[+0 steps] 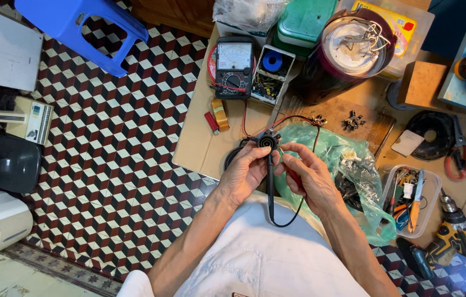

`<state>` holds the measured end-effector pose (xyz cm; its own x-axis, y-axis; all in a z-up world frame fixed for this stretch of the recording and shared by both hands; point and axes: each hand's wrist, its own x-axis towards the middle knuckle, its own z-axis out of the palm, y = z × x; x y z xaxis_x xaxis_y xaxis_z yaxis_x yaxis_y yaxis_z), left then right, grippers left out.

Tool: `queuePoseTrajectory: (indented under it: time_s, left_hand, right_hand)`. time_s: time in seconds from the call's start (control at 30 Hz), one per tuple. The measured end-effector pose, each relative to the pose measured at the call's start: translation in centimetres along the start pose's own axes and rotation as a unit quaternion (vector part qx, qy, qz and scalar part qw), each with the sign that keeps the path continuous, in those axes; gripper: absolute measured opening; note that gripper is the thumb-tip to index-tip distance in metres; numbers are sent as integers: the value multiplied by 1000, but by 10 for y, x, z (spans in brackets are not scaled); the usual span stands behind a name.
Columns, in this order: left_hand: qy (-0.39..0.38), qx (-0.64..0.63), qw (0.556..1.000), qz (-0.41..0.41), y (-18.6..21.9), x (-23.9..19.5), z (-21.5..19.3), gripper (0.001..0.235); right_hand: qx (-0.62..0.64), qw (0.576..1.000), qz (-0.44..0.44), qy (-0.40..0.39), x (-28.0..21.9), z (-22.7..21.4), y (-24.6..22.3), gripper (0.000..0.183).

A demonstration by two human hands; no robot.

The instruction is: The person assembles a small white plastic gear with a black metal housing, then uses multimeter probes to test electrical continuity on the assembled unit. The person places the unit into a black circular base and continues testing with the probes.

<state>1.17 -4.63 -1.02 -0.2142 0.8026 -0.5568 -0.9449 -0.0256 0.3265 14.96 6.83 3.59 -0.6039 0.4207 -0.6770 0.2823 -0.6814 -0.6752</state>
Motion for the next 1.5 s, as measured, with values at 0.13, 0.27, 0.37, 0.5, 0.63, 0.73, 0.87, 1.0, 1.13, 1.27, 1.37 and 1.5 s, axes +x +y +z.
queuePoseTrajectory:
  time_s: [0.13, 0.27, 0.37, 0.5, 0.63, 0.73, 0.87, 1.0, 1.13, 1.27, 1.37, 1.5]
  left_hand:
    - [-13, -10, 1000, -2, 0, 0, 2, 24]
    - [-7, -10, 1000, -1, 0, -2, 3, 24]
    - [-1, -14, 1000, 1, -1, -2, 4, 24]
    - [11, -25, 1000, 1, -1, -1, 4, 24]
    - [3, -16, 1000, 2, -2, 0, 3, 25]
    - [6, -18, 1000, 2, -3, 1, 3, 25]
    - [9, -17, 1000, -3, -5, 2, 2, 25]
    - [-3, 0, 1000, -1, -6, 2, 0, 24]
    - [-1, 12, 1000, -1, -5, 3, 6, 25]
    - [-36, 44, 998, 2, -4, 6, 19, 27]
    - [-68, 73, 995, 3, -7, 16, 38, 32]
    - [-69, 111, 991, -25, -19, 37, 69, 41]
  right_hand:
    - [-10, 1000, -2, 13, 2, 1, 1, 34]
    - [-14, 1000, 1, 28, 4, 2, 1, 31]
    - [-14, 999, 3, 32, 4, 1, 1, 30]
    - [-12, 999, 9, 40, 3, 2, 0, 30]
    - [-9, 999, 11, 45, 4, 2, 1, 29]
    - [-7, 999, 13, 46, 4, 0, 2, 29]
    - [-2, 999, 11, 46, 5, -3, 4, 28]
    - [1, 999, 7, 47, 5, -6, 8, 28]
    - [27, 999, 0, 38, 4, -9, 9, 28]
    - [58, 997, -15, 56, -1, -16, 10, 28]
    - [97, 992, -53, 62, -7, -28, 5, 28]
    - [147, 981, -104, 75, -20, -53, -4, 27]
